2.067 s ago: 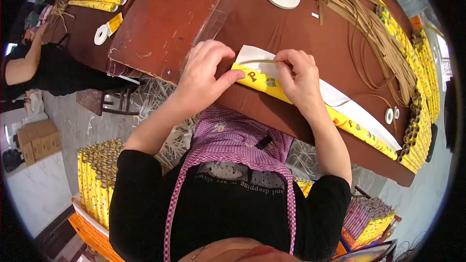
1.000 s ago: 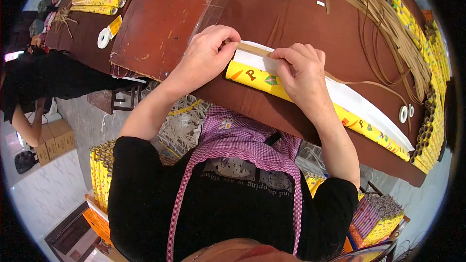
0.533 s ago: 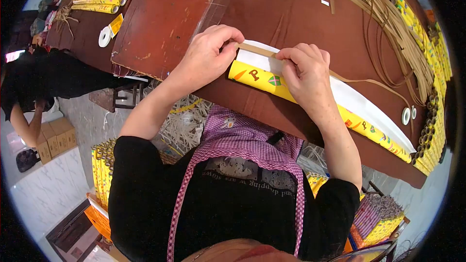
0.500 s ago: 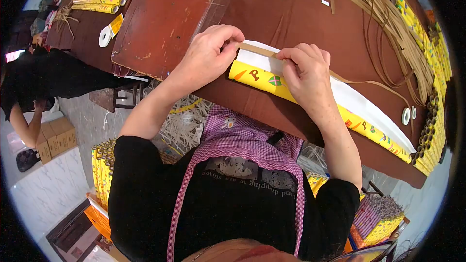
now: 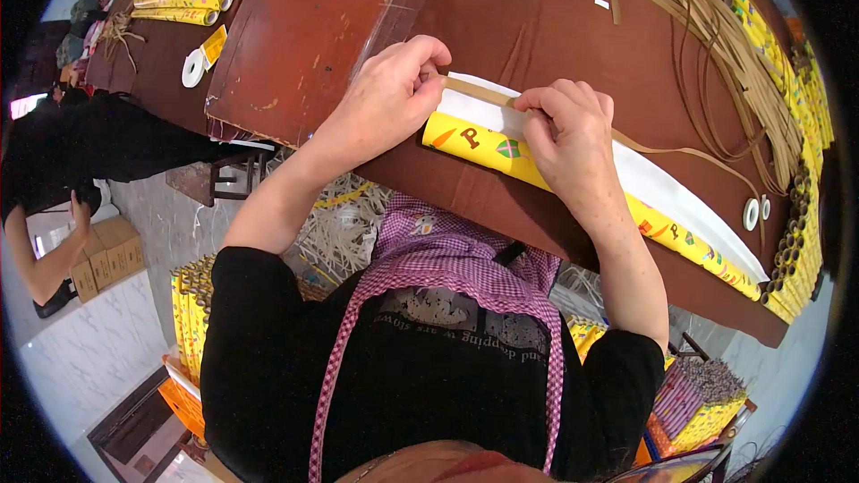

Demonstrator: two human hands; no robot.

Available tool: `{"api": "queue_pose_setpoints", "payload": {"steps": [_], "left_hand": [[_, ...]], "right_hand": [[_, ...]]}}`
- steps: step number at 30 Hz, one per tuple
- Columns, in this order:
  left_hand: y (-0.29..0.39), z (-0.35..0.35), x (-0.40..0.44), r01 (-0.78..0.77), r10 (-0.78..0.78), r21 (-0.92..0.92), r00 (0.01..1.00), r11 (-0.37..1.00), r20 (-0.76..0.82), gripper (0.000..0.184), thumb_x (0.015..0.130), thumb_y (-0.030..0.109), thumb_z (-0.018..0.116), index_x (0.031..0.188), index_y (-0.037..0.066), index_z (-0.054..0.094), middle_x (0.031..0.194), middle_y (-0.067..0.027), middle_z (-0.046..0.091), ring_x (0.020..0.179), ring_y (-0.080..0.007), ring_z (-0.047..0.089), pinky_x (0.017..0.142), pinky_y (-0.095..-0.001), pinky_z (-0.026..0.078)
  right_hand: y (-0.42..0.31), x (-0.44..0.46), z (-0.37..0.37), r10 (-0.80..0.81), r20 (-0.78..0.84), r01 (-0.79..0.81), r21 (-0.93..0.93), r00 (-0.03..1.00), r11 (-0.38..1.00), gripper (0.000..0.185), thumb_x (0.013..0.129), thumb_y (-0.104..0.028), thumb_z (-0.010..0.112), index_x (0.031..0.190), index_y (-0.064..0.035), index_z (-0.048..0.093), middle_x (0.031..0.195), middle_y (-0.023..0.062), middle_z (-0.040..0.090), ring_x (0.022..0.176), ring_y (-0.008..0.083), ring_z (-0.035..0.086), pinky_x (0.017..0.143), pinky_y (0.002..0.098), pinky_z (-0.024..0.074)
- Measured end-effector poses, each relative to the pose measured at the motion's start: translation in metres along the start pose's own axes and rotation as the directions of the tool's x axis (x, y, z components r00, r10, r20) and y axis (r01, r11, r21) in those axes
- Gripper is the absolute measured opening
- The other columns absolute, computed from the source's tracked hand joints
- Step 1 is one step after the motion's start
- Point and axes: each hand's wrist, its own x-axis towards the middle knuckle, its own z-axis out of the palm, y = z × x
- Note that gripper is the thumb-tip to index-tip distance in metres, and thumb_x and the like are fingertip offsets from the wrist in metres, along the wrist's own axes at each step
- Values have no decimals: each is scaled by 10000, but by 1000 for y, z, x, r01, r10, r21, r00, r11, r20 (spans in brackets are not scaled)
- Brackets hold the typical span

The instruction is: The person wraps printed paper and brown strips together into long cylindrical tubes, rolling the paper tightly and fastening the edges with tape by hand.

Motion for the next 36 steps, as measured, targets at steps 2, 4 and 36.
{"api": "queue_pose_setpoints", "payload": {"steps": [2, 4, 36], "left_hand": [[2, 0, 1, 22, -22, -16, 1000, 1000, 17, 183, 869, 25, 604, 1043, -19, 571, 878, -161, 640, 784, -274, 654, 703, -379, 533], [3, -1, 2, 27, -27, 5, 999, 1000, 23, 177, 862, 27, 603, 1029, -18, 565, 870, -160, 637, 777, -276, 650, 705, -388, 527], [14, -3, 17, -78, 33, 368, 991, 926, 127, 92, 811, 61, 552, 849, 7, 616, 781, -205, 661, 817, -396, 652, 739, -517, 504]], "right_hand": [[0, 0, 0, 4, 0, -4, -12, 1000, 1000, 96, 820, -31, 619, 859, -66, 699, 736, 40, 560, 771, 215, 543, 865, 361, 374], [0, 0, 0, 5, 0, -5, -15, 1000, 1000, 97, 820, -33, 620, 860, -65, 702, 738, 43, 563, 778, 218, 547, 865, 363, 375], [-1, 2, 1, 65, 52, -61, -64, 997, 996, 122, 845, -74, 612, 878, -59, 729, 801, 67, 636, 852, 242, 580, 871, 371, 382]]}}
